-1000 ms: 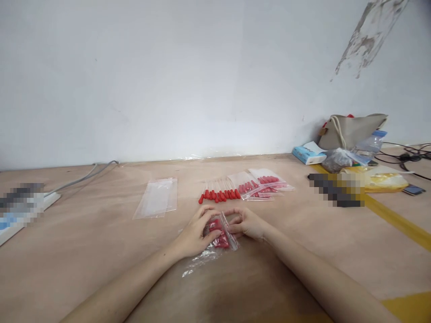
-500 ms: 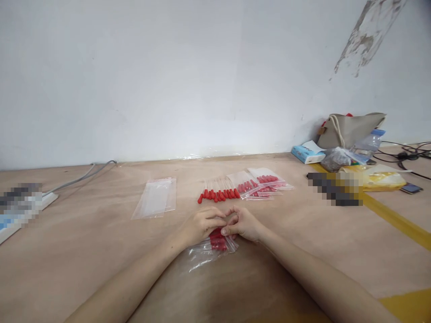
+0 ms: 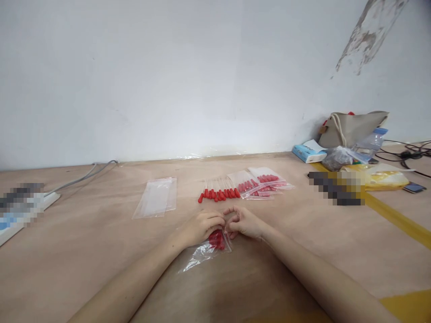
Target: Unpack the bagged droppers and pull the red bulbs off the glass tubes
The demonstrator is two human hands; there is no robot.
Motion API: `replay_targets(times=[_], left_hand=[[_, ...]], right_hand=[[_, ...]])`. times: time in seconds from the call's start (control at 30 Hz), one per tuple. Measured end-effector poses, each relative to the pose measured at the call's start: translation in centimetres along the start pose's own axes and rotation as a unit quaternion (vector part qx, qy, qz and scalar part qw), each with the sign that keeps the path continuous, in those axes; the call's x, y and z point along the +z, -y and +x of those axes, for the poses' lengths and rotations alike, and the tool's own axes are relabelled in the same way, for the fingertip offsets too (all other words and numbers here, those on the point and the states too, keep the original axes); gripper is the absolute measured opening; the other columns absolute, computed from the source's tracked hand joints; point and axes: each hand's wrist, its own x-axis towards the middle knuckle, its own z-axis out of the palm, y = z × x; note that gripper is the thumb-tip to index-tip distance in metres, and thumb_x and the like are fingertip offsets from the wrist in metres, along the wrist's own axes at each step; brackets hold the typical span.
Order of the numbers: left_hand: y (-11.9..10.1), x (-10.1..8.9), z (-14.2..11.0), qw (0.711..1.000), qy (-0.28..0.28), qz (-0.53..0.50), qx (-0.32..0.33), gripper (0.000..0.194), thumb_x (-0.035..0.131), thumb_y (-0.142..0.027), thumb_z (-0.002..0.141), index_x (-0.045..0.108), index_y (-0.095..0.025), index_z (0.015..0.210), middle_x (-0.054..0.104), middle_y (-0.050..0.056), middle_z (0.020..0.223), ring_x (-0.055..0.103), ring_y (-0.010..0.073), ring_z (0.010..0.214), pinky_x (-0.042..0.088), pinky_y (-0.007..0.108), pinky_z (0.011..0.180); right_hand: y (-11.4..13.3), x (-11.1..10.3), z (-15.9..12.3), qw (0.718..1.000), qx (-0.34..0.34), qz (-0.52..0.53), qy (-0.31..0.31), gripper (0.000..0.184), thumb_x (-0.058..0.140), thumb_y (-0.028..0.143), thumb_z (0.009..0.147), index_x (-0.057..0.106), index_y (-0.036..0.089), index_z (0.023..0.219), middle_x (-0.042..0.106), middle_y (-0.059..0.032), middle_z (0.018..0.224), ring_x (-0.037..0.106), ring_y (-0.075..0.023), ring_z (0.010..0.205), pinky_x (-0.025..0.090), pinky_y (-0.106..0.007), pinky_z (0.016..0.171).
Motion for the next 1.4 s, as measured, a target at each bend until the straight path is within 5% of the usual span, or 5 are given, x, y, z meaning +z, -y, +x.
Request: replay_targets(times=[0.43, 1.07, 1.23, 1.4], left_hand=[[-0.34, -0.32, 0.12, 0.999, 0.034, -0.012, -0.009, 0.022, 0.036, -0.019, 0.088, 0.058, -0.018, 0.092, 0.061, 0.004, 0.095, 0.054, 0.0132, 0.089, 0.041, 0.024, 0.079], [-0.36, 0.24, -0.18, 0.998, 0.018, -0.004, -0.060, 0.013, 0.039, -0.018, 0.086, 0.052, -0.018, 0.080, 0.059, 0.001, 0.082, 0.054, 0.0124, 0.079, 0.042, 0.024, 0.073], [-0.39, 0.19, 0.09, 1.000, 0.005, -0.025, -0.014, 0.021, 0.036, -0.018, 0.088, 0.053, -0.019, 0.099, 0.059, 0.005, 0.099, 0.053, 0.0136, 0.094, 0.042, 0.026, 0.083], [-0.08, 0.23, 0.23, 0.999, -0.002, -0.018, 0.031, 0.024, 0.035, -0.018, 0.088, 0.059, -0.018, 0.092, 0.060, 0.006, 0.098, 0.052, 0.0146, 0.098, 0.041, 0.027, 0.086]], right_hand=[[-0.50, 0.08, 0.03, 1.000, -0.002, 0.006, -0.008, 0.053, 0.071, 0.017, 0.049, 0.040, 0.016, 0.092, 0.061, 0.0058, 0.053, 0.053, -0.0078, 0.043, 0.044, -0.021, 0.048], [0.05, -0.72, -0.39, 0.997, 0.021, 0.056, 0.049, 0.051, 0.072, 0.017, 0.050, 0.048, 0.015, 0.095, 0.062, 0.0031, 0.064, 0.059, -0.0103, 0.060, 0.049, -0.028, 0.065], [0.02, -0.75, -0.28, 0.997, 0.016, 0.062, 0.047, 0.056, 0.074, 0.016, 0.046, 0.047, 0.016, 0.095, 0.060, 0.0049, 0.063, 0.058, -0.0101, 0.059, 0.049, -0.028, 0.064], [-0.02, -0.64, -0.27, 0.998, 0.013, 0.048, 0.042, 0.057, 0.070, 0.007, 0.044, 0.047, 0.015, 0.096, 0.059, 0.0063, 0.057, 0.055, -0.0080, 0.051, 0.046, -0.022, 0.054]])
